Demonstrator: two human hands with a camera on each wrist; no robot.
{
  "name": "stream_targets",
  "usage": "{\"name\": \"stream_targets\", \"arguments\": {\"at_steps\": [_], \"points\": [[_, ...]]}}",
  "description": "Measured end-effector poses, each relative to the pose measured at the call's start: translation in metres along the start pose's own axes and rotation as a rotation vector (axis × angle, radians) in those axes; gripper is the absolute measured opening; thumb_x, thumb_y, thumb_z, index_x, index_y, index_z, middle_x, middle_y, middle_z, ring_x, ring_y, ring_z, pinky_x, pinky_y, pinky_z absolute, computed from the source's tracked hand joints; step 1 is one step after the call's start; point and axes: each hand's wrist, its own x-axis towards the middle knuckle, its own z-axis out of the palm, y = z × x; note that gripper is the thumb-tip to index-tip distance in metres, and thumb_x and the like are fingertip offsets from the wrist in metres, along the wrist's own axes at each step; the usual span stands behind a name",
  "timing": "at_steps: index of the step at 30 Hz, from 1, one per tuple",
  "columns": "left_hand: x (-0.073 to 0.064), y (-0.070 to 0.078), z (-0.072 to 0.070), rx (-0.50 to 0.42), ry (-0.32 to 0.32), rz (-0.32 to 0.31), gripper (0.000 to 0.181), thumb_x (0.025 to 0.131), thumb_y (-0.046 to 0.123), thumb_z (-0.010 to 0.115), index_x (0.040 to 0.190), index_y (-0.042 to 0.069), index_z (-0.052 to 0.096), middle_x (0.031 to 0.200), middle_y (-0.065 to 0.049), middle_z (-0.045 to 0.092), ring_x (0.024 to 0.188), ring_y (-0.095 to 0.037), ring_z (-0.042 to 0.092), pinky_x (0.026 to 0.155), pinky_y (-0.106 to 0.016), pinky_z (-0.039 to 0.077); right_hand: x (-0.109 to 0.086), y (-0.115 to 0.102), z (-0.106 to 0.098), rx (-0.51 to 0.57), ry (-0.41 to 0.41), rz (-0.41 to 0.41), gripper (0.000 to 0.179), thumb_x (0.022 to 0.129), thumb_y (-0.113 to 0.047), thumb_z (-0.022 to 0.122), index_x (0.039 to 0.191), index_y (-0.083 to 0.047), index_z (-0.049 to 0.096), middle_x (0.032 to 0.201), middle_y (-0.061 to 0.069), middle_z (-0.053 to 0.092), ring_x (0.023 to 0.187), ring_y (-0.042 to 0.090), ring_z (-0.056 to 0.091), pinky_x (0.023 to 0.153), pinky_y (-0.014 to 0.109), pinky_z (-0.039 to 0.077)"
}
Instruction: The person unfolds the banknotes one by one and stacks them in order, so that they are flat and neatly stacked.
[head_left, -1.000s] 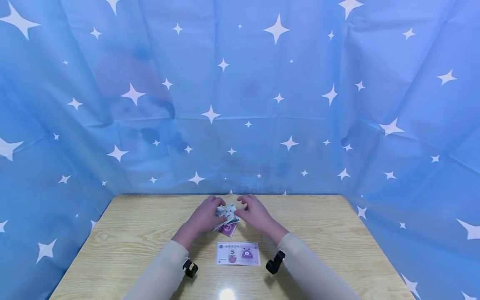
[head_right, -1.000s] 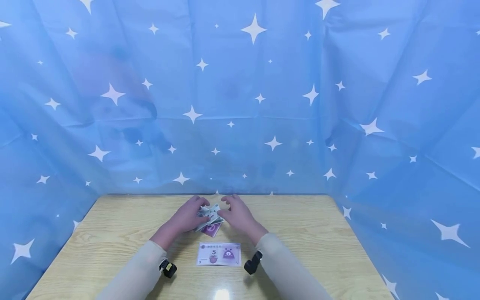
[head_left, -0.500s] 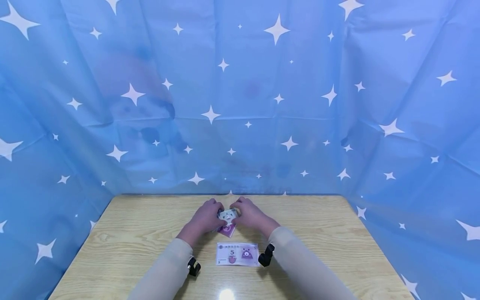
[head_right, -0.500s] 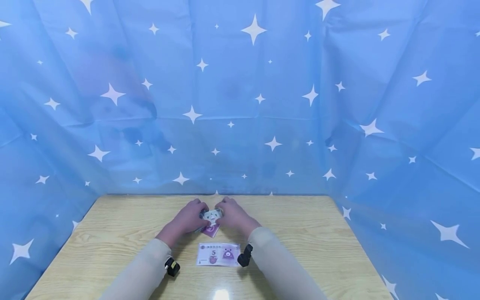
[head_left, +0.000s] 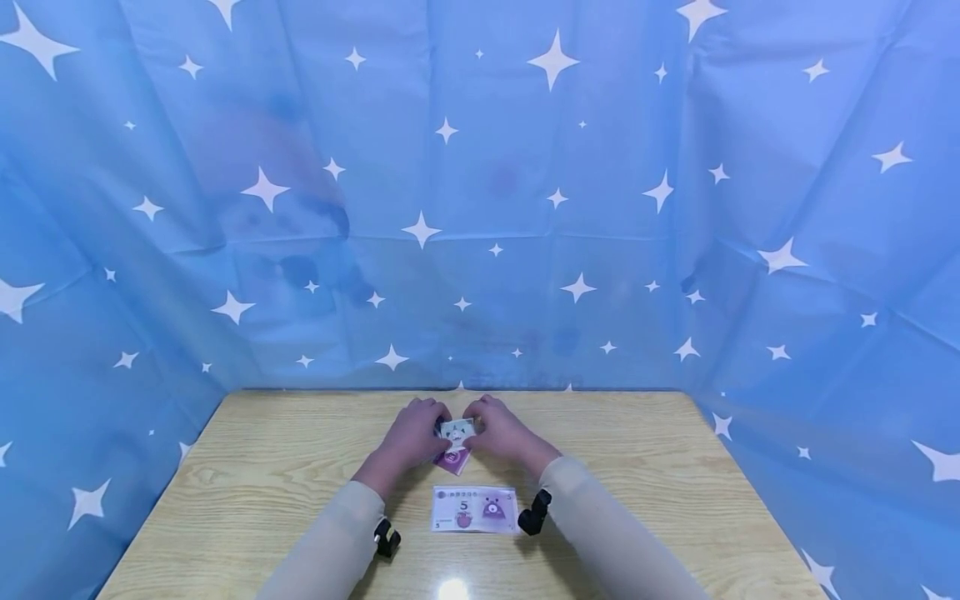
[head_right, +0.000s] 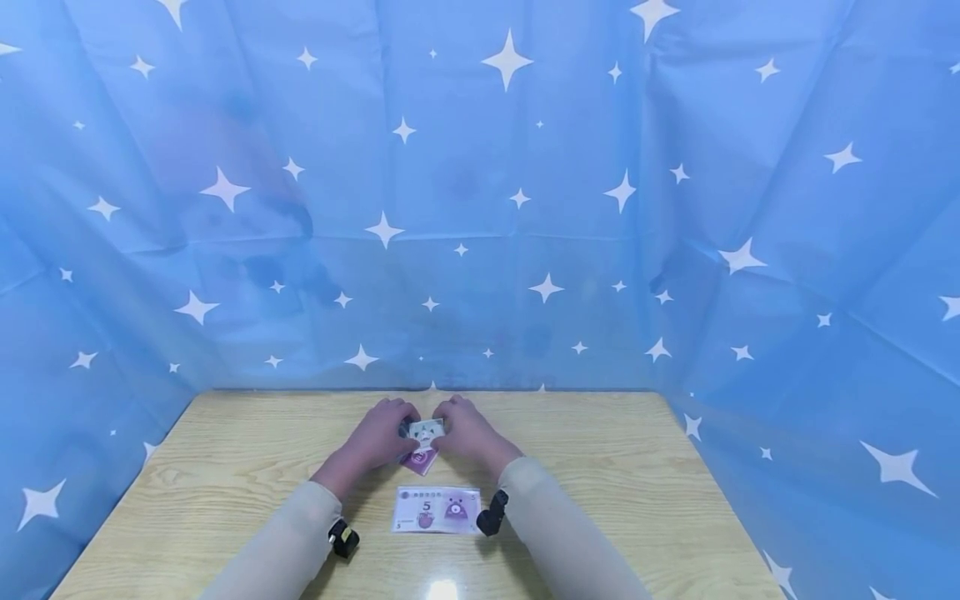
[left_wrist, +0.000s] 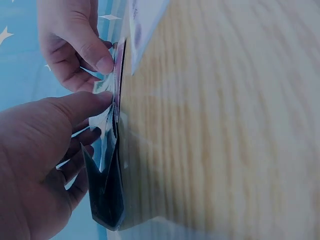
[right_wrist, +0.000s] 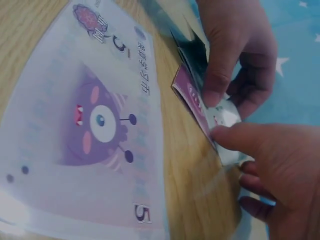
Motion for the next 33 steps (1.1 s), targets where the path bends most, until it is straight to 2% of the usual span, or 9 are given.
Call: {"name": "stream_targets", "arguments": {"at_steps": [3, 9, 13, 17, 24, 33], "points": [[0.0, -0.001, 0.001, -0.023, 0.01, 0.002, 0.028, 0.091, 0.015, 0.09, 0.115, 0.012, 0.076, 0.103, 0.0, 0.067, 0.096, -0.02, 0.06, 0.09, -0.045, 0.055, 0.0, 0.002, 0.002, 0.034, 0.017, 0.01, 0.036, 0.095, -0.011, 0.087, 0.126, -0.006, 0.071, 0.115, 0.007, 0.063, 0.102, 0.021, 0.062, 0.091, 0.042, 0.058], [0.001, -0.002, 0.004, -0.122, 0.008, -0.013, 0.023, 0.095, 0.008, 0.085, 0.116, 0.013, 0.077, 0.1, 0.003, 0.065, 0.09, -0.015, 0.062, 0.084, -0.038, 0.057, 0.0, 0.004, 0.005, 0.063, 0.063, 0.011, 0.031, 0.096, -0.005, 0.084, 0.124, -0.006, 0.072, 0.109, 0.005, 0.063, 0.099, 0.018, 0.061, 0.09, 0.04, 0.058], [0.001, -0.003, 0.003, -0.216, 0.023, 0.003, 0.024, 0.095, 0.002, 0.082, 0.116, 0.013, 0.077, 0.102, 0.001, 0.066, 0.09, -0.014, 0.063, 0.081, -0.036, 0.058, -0.002, 0.007, 0.006, 0.101, 0.107, 0.002, 0.019, 0.098, -0.004, 0.082, 0.114, -0.009, 0.074, 0.105, 0.005, 0.063, 0.094, 0.017, 0.061, 0.085, 0.037, 0.058], [0.0, -0.003, 0.002, -0.327, 0.036, 0.021, 0.024, 0.096, -0.003, 0.077, 0.114, 0.013, 0.077, 0.105, 0.0, 0.069, 0.09, -0.013, 0.065, 0.081, -0.036, 0.058, -0.005, 0.009, 0.005, 0.2, 0.127, -0.002, 0.011, 0.099, -0.005, 0.08, 0.106, -0.01, 0.073, 0.101, 0.004, 0.065, 0.091, 0.018, 0.062, 0.08, 0.034, 0.057], [-0.005, 0.0, -0.007, -0.498, 0.035, 0.026, 0.019, 0.1, 0.0, 0.075, 0.114, 0.013, 0.078, 0.1, 0.0, 0.072, 0.091, -0.014, 0.066, 0.084, -0.036, 0.058, -0.01, 0.013, -0.003, 0.363, 0.107, -0.003, 0.006, 0.103, -0.011, 0.079, 0.107, -0.013, 0.075, 0.096, 0.0, 0.071, 0.087, 0.017, 0.065, 0.077, 0.032, 0.057], [-0.011, 0.005, -0.014, -0.701, 0.027, 0.011, 0.016, 0.103, 0.002, 0.074, 0.116, 0.011, 0.079, 0.1, -0.001, 0.073, 0.093, -0.018, 0.066, 0.083, -0.034, 0.057, -0.026, 0.003, -0.015, 0.469, 0.175, -0.007, 0.01, 0.101, -0.016, 0.082, 0.111, -0.013, 0.078, 0.099, 0.002, 0.074, 0.089, 0.019, 0.064, 0.079, 0.03, 0.054]]}}
